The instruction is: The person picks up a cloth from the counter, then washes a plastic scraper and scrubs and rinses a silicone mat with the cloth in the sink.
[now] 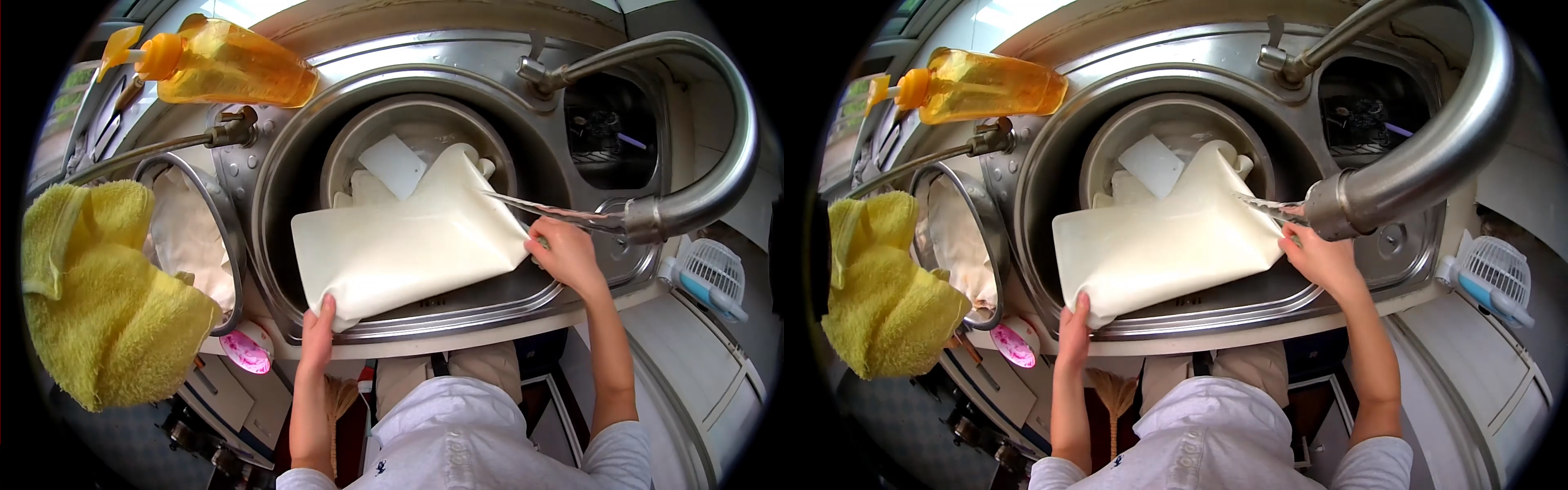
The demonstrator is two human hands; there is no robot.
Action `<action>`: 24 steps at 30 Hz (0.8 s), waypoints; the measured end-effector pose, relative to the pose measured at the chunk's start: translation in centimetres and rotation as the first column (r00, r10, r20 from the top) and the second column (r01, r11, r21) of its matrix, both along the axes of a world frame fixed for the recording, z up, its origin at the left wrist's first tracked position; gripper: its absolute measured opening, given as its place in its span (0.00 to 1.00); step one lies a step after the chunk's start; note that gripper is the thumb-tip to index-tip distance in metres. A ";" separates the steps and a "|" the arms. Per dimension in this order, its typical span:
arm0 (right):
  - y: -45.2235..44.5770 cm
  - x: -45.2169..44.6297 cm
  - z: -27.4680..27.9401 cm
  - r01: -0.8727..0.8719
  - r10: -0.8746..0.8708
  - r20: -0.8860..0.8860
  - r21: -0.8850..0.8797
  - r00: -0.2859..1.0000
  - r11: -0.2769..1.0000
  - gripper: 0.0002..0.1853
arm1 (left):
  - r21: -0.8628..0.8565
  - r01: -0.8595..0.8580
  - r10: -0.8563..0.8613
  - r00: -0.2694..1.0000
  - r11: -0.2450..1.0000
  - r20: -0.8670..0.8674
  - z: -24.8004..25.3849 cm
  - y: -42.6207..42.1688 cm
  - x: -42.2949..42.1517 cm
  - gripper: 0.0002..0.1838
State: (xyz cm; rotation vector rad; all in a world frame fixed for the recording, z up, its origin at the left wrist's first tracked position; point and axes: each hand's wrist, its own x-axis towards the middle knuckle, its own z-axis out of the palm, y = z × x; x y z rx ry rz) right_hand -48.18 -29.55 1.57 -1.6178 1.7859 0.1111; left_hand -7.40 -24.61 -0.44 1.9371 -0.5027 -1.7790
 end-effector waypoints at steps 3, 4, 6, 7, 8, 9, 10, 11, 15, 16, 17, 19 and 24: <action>-1.3 -1.0 1.4 0.138 -0.131 0.187 -0.027 0.974 0.990 0.08 | -0.036 0.047 -0.050 0.996 0.998 -0.072 1.2 0.4 1.9 0.26; -2.3 -1.1 1.8 0.222 -0.205 0.316 -0.018 0.926 0.975 0.08 | -0.037 -0.009 0.004 0.992 0.999 -0.127 2.0 -0.1 1.7 0.26; -4.5 -0.7 0.8 0.000 0.034 0.172 -0.196 0.984 0.981 0.09 | -0.054 -0.063 0.054 0.988 0.997 -0.144 2.3 -0.7 1.1 0.26; -5.7 0.0 -0.3 0.026 0.002 0.111 -0.247 0.994 0.969 0.09 | -0.024 -0.145 0.139 0.976 0.989 -0.165 2.2 -1.4 0.3 0.26; -6.8 1.1 -1.5 0.049 -0.034 0.054 -0.301 0.998 0.952 0.09 | 0.002 -0.226 0.222 0.958 0.974 -0.181 2.0 -2.3 -0.4 0.25; -7.6 2.0 -3.3 0.067 -0.069 0.008 -0.361 0.998 0.930 0.09 | 0.036 -0.267 0.269 0.941 0.963 -0.208 1.4 -3.3 -0.7 0.25; -8.3 2.8 -4.9 0.081 -0.107 -0.038 -0.422 0.994 0.903 0.08 | 0.027 -0.267 0.267 0.943 0.963 -0.201 0.8 -4.4 -1.0 0.25; -8.6 3.5 -5.9 -0.002 -0.076 -0.155 -0.450 0.985 0.893 0.08 | 0.022 -0.297 0.293 0.922 0.955 -0.254 0.2 -5.3 -1.3 0.25; -7.0 4.2 -4.1 0.105 -0.135 -0.001 -0.621 0.991 0.777 0.14 | 0.031 -0.320 0.303 0.858 0.947 -0.416 -0.2 -6.9 -1.8 0.26; -6.5 4.7 -3.6 0.107 -0.131 0.006 -0.619 0.991 0.778 0.14 | 0.042 -0.316 0.296 0.825 0.948 -0.482 -0.3 -6.8 -2.0 0.26; -6.1 5.3 -3.1 0.297 -0.184 0.251 -0.563 0.951 0.771 0.13 | 0.043 -0.296 0.277 0.823 0.954 -0.496 -0.4 -6.8 -2.2 0.26; -5.4 7.6 -2.9 0.536 -0.239 0.593 -0.394 0.769 0.746 0.12 | 0.049 -0.317 0.293 0.791 0.947 -0.538 -0.2 -6.6 -2.9 0.26; -4.2 19.1 -3.6 0.363 0.129 0.704 -0.505 0.699 0.783 0.16 | 0.078 -0.373 0.324 0.662 0.924 -0.675 0.2 -6.1 -5.1 0.28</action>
